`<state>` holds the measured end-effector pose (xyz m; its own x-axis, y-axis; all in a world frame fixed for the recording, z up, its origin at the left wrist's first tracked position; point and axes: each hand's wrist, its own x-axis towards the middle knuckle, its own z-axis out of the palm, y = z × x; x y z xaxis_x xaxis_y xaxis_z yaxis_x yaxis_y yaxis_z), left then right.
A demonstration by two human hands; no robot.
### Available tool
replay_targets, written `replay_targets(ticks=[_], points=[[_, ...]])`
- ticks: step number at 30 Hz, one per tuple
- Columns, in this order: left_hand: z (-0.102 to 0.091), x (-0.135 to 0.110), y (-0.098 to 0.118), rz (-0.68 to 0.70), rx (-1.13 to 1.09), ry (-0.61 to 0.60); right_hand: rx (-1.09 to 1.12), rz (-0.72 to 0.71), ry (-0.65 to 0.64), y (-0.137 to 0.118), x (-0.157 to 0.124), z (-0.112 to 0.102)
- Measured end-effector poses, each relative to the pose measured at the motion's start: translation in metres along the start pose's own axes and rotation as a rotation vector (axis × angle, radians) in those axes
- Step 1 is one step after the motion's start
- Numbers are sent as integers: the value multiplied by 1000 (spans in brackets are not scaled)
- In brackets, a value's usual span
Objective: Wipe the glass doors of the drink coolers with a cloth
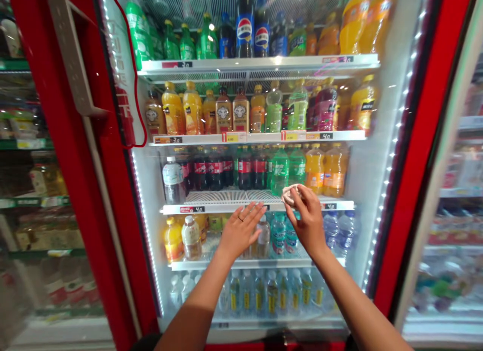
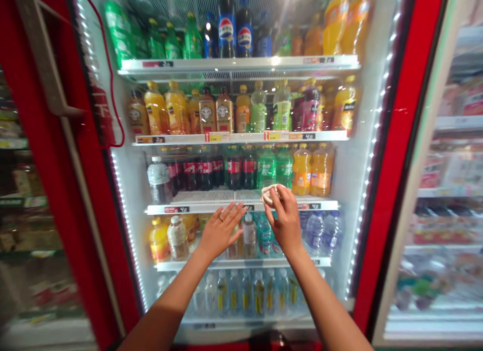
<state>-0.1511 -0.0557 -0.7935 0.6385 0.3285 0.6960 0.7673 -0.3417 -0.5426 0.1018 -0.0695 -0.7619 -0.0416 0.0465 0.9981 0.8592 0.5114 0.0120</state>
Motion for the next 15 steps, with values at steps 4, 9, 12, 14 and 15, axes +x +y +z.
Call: replay_targets(ticks=[4, 9, 12, 14, 15], points=[[3, 0, 2, -12, -4, 49, -20, 73, 11, 21, 1, -12], [2, 1, 4, -30, -25, 29, -6, 170, 21, 10, 20, -3], [1, 1, 7, -48, -27, 5, 38, 105, -17, 1, 12, 4], [0, 1, 8, -59, -25, 8, 61, 77, -49, 2, 0, 2], [0, 0, 9, -62, -26, 8, 64, 79, -59, 5, -5, 0]])
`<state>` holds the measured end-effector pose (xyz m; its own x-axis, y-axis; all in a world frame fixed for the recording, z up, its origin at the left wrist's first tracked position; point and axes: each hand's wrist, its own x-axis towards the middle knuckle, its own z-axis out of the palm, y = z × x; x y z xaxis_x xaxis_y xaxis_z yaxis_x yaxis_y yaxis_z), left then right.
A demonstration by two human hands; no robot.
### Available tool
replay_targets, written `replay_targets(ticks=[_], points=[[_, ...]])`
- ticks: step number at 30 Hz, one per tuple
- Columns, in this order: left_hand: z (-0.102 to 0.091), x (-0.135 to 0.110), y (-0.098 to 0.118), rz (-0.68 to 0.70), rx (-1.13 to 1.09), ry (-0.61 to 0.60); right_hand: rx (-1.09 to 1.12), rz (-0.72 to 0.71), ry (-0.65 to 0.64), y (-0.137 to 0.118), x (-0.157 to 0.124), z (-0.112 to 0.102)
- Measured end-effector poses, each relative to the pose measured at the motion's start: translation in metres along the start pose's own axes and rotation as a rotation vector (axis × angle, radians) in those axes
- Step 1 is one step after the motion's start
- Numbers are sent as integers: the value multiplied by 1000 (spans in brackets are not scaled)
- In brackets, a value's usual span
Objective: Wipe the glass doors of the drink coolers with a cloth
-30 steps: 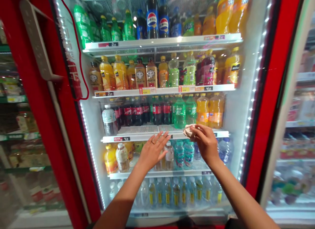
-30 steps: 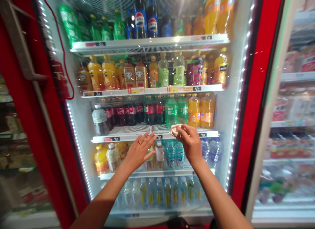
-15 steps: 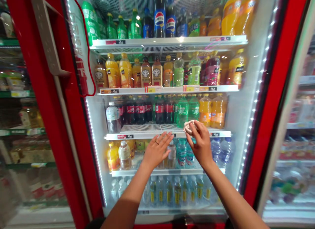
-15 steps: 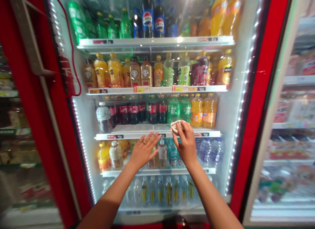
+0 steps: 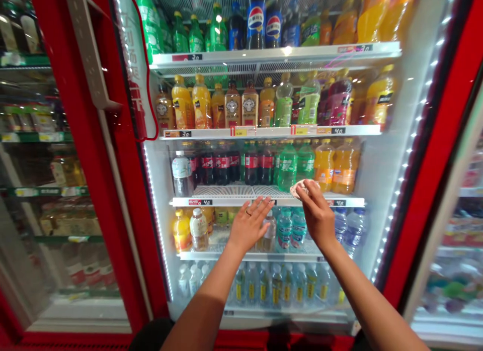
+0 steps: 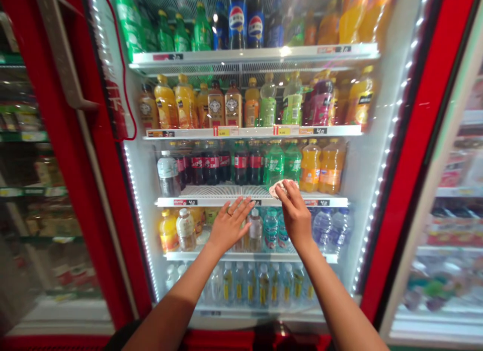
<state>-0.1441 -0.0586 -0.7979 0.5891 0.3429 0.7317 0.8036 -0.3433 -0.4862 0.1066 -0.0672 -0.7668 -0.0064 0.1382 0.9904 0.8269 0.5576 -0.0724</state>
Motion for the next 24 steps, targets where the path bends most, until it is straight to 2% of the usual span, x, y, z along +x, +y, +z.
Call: replay_targets(ticks=[3, 7, 11, 16, 20, 24], points=[[0, 0, 1, -1, -1, -3, -28, 57, 27, 10, -4, -7], [0, -1, 1, -1, 9, 23, -44, 67, 106, 7, 18, -3], [3, -1, 1, -8, 20, 69, -9, -39, 87, -8, 29, 11], [7, -2, 2, -15, 18, 96, 15, -181, 0, 0, 7, 5], [9, -3, 3, -24, 1, 93, -47, -109, 80, 14, 6, -6], [12, -3, 5, -35, -8, 112, -50, -40, 124, 4, 28, 3]])
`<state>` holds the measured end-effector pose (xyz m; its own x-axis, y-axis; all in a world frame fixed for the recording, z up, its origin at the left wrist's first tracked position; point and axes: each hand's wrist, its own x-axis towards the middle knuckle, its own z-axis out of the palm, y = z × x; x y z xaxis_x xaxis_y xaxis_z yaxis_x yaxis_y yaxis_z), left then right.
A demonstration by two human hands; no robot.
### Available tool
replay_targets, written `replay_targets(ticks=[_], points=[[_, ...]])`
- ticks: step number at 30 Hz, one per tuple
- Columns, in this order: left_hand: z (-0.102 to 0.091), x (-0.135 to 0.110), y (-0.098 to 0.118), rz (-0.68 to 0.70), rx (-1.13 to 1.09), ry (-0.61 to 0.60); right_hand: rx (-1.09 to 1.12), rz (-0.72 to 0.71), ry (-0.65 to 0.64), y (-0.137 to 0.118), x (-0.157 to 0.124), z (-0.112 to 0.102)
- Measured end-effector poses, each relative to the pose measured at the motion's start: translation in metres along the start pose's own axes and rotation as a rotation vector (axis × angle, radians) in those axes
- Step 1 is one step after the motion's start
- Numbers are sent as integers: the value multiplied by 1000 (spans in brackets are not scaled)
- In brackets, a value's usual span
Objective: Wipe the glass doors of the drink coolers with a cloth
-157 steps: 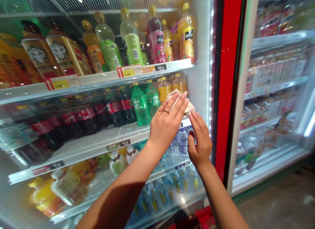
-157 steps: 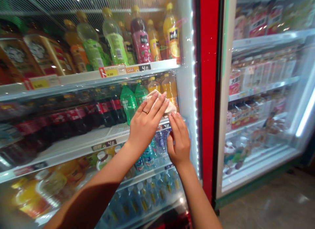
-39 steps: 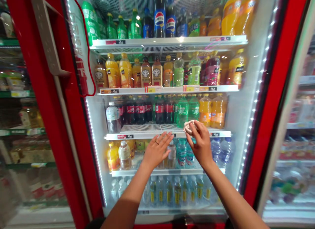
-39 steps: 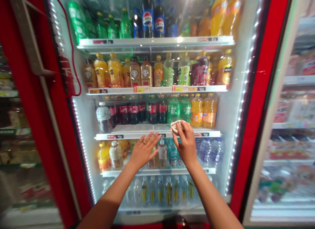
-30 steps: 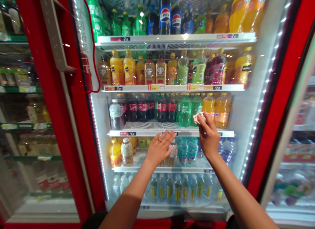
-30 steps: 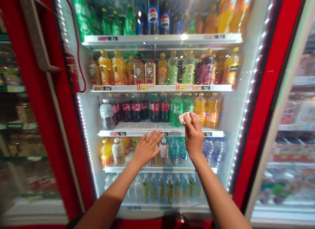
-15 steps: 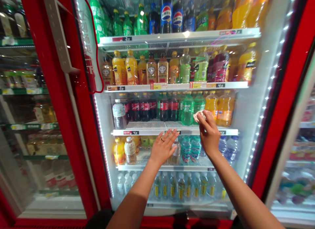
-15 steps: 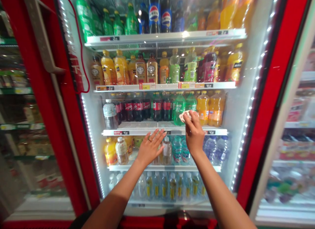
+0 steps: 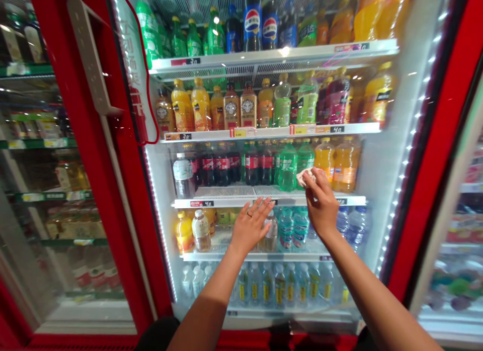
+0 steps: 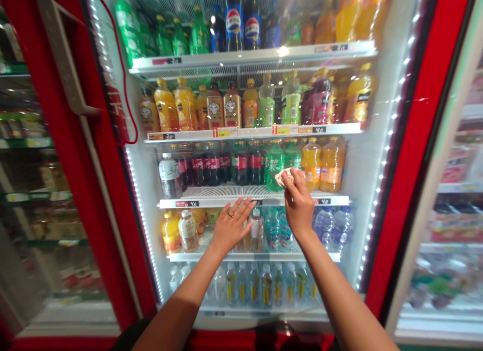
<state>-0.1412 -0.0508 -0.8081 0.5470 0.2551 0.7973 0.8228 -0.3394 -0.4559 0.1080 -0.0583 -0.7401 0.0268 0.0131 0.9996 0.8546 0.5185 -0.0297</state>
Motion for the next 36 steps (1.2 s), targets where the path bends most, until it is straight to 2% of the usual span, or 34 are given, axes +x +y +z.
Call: replay_targets(ticks=[2, 5, 8, 10, 14, 18, 22, 25, 28, 32, 36], points=[[1, 0, 0, -6, -7, -3, 44, -35, -29, -11, 4, 8], [1, -1, 0, -4, -14, -12, 94, -110, -74, -22, -6, 11], [0, 0, 0, -1, -20, -28, 89, -126, -100, -18, -23, 2], [0, 0, 0, -2, -23, -34, 63, -85, -92, -11, -27, -5], [3, -1, 1, -10, -31, -30, 24, 15, -5, -4, -9, -6], [4, -1, 1, -15, -34, 1, 53, -16, -20, -14, 2, 5], [4, -1, 1, -14, -35, 0, 92, -74, -87, -15, -19, 0], [5, -2, 1, -12, -29, -9, 65, -64, -87, -8, -28, -7], [7, -2, 2, -10, -7, 25, 37, -38, -49, -10, -16, -1], [4, 0, 1, 7, 17, 40, 81, -78, -63, -27, 5, 17], [-7, -5, -7, 19, 19, 18, 120, -129, -123, -34, 2, 17]])
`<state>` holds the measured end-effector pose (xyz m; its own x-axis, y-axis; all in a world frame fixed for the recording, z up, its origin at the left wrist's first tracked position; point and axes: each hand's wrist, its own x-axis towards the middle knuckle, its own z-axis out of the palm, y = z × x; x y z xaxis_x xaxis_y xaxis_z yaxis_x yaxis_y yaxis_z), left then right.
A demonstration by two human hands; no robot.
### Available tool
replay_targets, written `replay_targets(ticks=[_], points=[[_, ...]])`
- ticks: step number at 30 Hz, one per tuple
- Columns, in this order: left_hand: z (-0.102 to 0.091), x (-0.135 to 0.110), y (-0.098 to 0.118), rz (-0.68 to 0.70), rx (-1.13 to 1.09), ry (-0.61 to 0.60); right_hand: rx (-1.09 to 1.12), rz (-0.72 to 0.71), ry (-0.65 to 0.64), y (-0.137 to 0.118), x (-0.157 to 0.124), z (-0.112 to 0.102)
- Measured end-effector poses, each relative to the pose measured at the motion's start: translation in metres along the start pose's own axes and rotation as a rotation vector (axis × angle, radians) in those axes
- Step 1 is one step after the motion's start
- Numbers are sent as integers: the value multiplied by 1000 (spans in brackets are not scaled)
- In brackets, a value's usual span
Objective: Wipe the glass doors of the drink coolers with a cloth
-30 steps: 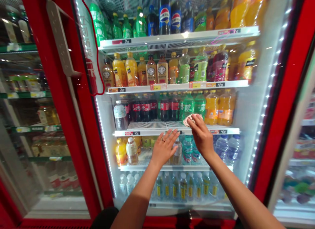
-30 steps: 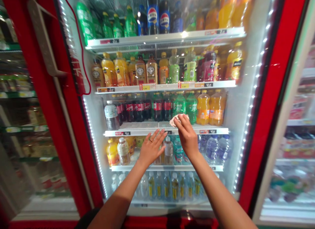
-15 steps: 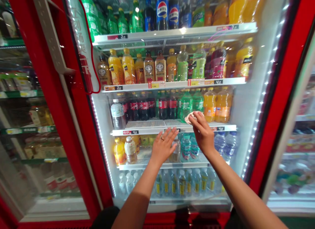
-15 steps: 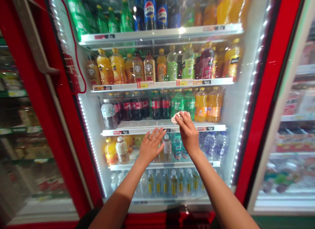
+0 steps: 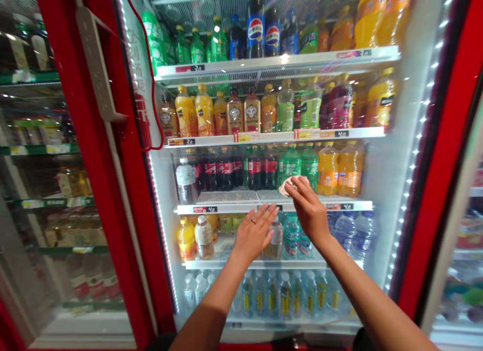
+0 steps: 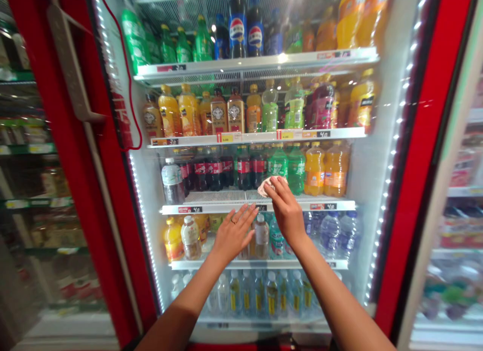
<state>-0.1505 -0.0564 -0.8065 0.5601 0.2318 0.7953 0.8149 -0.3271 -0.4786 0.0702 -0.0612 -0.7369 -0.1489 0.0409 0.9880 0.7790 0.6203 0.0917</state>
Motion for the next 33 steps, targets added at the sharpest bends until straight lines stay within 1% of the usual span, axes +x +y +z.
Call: replay_targets(ticks=[2, 4, 6, 8, 11, 13, 16, 19, 22, 24, 26, 29, 33], points=[[-6, -8, -7, -38, -8, -9, -10, 8, -14, 2, -4, -4], [-10, -18, -16, -78, -26, -35, -35, 41, 16, 5, -4, -6], [-11, -29, -26, -108, -42, -59, -56, 73, 70, 4, 2, -3], [-10, -38, -35, -139, -45, -59, -57, 75, 96, -2, 9, 4], [-8, -48, -46, -188, -37, -37, -30, 24, 59, -14, 13, 14], [-7, -52, -51, -199, -36, -32, -19, -13, 21, -17, 8, 15], [-6, -56, -53, -189, -36, -28, -25, -47, -1, -15, -3, 10], [-5, -56, -52, -188, -33, -35, -58, -25, 55, -12, -4, 7], [-7, -56, -51, -188, -40, -71, -91, 67, 120, -16, 5, 15], [-10, -56, -50, -191, -51, -92, -78, 85, 123, -21, 11, 21], [-14, -57, -50, -200, -62, -105, -44, 47, 80, -25, 12, 24], [-17, -59, -50, -212, -66, -113, -3, -31, -12, -24, 8, 20], [-10, -62, -47, -212, -35, -91, 7, -64, -77, -19, 1, 10]])
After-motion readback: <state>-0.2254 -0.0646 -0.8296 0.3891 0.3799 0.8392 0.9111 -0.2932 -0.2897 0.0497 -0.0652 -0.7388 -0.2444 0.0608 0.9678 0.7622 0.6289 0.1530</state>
